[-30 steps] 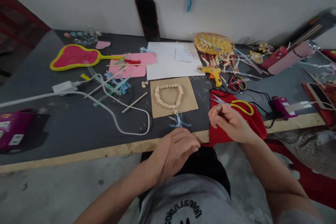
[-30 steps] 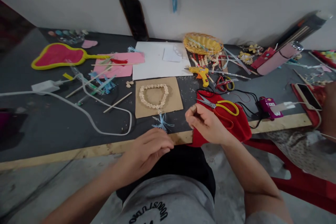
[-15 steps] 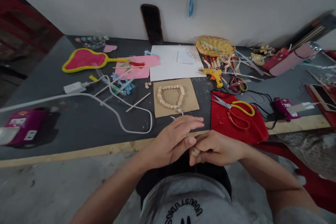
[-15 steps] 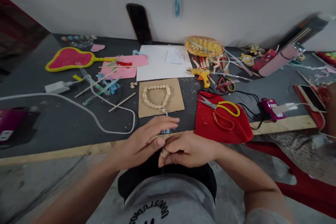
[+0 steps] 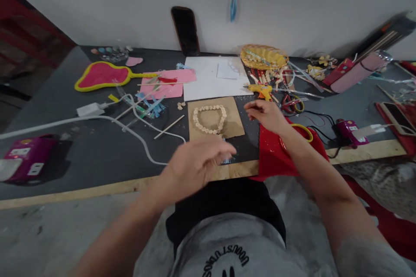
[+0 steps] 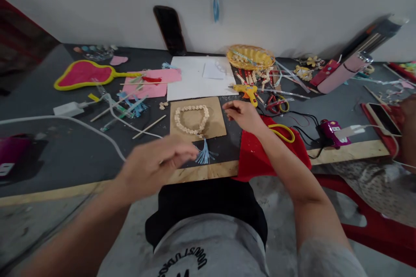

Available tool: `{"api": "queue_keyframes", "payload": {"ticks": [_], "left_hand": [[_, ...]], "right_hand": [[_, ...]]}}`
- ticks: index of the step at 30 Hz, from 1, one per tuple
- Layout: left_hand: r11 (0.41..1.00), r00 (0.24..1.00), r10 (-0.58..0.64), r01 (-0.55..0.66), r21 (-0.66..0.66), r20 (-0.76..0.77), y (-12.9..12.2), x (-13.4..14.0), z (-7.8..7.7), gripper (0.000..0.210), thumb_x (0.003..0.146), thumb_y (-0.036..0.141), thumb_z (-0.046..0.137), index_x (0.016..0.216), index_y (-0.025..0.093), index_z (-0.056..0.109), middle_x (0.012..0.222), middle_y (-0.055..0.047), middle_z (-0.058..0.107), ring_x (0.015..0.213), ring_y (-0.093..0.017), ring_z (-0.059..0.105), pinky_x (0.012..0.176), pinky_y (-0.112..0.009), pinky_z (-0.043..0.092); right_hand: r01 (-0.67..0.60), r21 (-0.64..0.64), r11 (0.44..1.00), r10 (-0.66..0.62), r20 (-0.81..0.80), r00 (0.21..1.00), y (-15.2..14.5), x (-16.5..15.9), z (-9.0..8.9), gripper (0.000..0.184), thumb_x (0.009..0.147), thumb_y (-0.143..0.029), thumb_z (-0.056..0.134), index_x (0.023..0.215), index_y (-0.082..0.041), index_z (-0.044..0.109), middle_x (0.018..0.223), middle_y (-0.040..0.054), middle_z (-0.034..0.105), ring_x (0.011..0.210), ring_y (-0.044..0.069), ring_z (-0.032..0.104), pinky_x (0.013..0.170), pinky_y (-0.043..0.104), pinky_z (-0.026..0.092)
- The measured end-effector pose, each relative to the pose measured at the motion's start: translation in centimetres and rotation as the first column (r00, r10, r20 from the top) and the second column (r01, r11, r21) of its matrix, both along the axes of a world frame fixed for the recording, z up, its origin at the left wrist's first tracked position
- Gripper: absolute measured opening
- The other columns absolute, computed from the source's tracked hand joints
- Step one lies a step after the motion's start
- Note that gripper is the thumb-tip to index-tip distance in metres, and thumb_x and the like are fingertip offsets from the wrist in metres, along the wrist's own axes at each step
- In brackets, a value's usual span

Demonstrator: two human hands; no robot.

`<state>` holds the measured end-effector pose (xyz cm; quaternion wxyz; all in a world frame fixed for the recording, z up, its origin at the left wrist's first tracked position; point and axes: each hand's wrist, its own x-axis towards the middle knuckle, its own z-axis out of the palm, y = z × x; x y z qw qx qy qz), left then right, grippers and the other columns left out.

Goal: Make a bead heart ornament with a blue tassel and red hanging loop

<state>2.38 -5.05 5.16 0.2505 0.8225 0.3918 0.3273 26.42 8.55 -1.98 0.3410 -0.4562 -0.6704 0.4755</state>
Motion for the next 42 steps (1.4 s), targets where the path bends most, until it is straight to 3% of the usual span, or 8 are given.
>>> {"api": "queue_keyframes", "payload": {"ticks": [4,7,18,26,32,36,39,42], "left_hand": [[0.945,0.942,0.3,-0.315,0.085,0.152,5.2,-0.5,1.9,0.017,0.097,0.027,0.055,0.092,0.02,0.071,0.079,0.0,0.074,0.071,-0.012,0.068,0.067,-0.022,0.053],[0.892,0.876,0.385,-0.434,0.128,0.291,8.8,-0.4,2.1,0.019,0.096,0.035,0.057,0.091,0.022,0.07,0.082,-0.001,0.075,0.076,-0.014,0.069,0.07,-0.025,0.055],[0.927,0.864,0.305,-0.365,0.082,0.401,15.4,0.8,2.0,0.018,0.094,0.037,0.06,0.086,0.025,0.07,0.075,0.002,0.073,0.072,-0.013,0.067,0.07,-0.029,0.056],[0.919,0.842,0.377,-0.391,-0.044,0.387,18.6,0.0,0.4,0.023,0.095,0.042,0.055,0.092,0.026,0.071,0.082,-0.001,0.073,0.082,-0.017,0.068,0.067,-0.029,0.055],[0.906,0.813,0.417,-0.407,-0.115,0.407,20.3,-1.2,-0.9,0.024,0.097,0.042,0.053,0.099,0.025,0.07,0.09,-0.004,0.074,0.089,-0.017,0.07,0.075,-0.029,0.056],[0.946,0.88,0.262,-0.153,-0.286,0.397,20.4,-0.4,-1.9,0.028,0.098,0.041,0.054,0.102,0.019,0.07,0.091,-0.006,0.073,0.09,-0.016,0.071,0.077,-0.03,0.057],[0.907,0.903,0.169,0.014,-0.421,0.394,20.3,0.6,-2.3,0.029,0.098,0.038,0.054,0.101,0.015,0.07,0.088,-0.008,0.073,0.077,-0.014,0.071,0.071,-0.028,0.058],[0.899,0.903,0.197,-0.011,-0.437,0.382,20.1,1.1,-2.3,0.022,0.093,0.032,0.061,0.095,0.013,0.072,0.08,-0.008,0.074,0.063,-0.01,0.064,0.06,-0.024,0.054]], "right_hand": [[-0.197,0.192,0.961,0.095,0.44,0.893,3.5,-3.1,-2.1,0.029,0.075,-0.013,0.069,0.104,-0.012,0.068,0.1,0.0086,0.069,0.079,0.015,0.061,0.078,0.03,0.05],[-0.365,0.228,0.903,0.149,0.631,0.762,4.8,-4.7,-2.3,0.033,0.075,-0.012,0.069,0.108,-0.009,0.067,0.101,0.0123,0.067,0.083,0.019,0.059,0.08,0.031,0.046],[-0.405,0.17,0.898,0.184,0.69,0.7,5.9,-6.7,-2.2,0.014,0.082,-0.011,0.059,0.089,-0.011,0.071,0.093,0.0118,0.073,0.084,0.02,0.06,0.075,0.028,0.04],[-0.013,0.359,0.933,-0.154,0.433,0.888,9.9,-6.6,0.3,0.016,0.089,-0.017,0.055,0.091,-0.013,0.07,0.088,0.0072,0.072,0.078,0.017,0.059,0.076,0.028,0.042],[-0.193,0.217,0.957,0.056,0.516,0.855,9.7,-6.7,1.3,0.017,0.086,-0.014,0.056,0.088,-0.012,0.072,0.08,0.0066,0.071,0.074,0.017,0.058,0.07,0.028,0.04],[-0.264,0.183,0.947,0.194,0.327,0.925,8.7,-6.4,4.7,0.009,0.084,-0.016,0.063,0.082,-0.013,0.07,0.065,-0.0001,0.063,0.06,0.011,0.054,0.062,0.025,0.04],[-0.176,0.178,0.968,0.162,0.089,0.983,9.5,-5.8,7.2,0.007,0.084,-0.015,0.067,0.078,-0.014,0.066,0.062,-0.0026,0.059,0.058,0.008,0.054,0.058,0.022,0.041],[-0.044,0.142,0.989,0.055,-0.075,0.996,10.7,-4.7,8.0,0.008,0.084,-0.016,0.07,0.081,-0.015,0.063,0.067,-0.0025,0.06,0.06,0.007,0.056,0.055,0.019,0.042]]}}
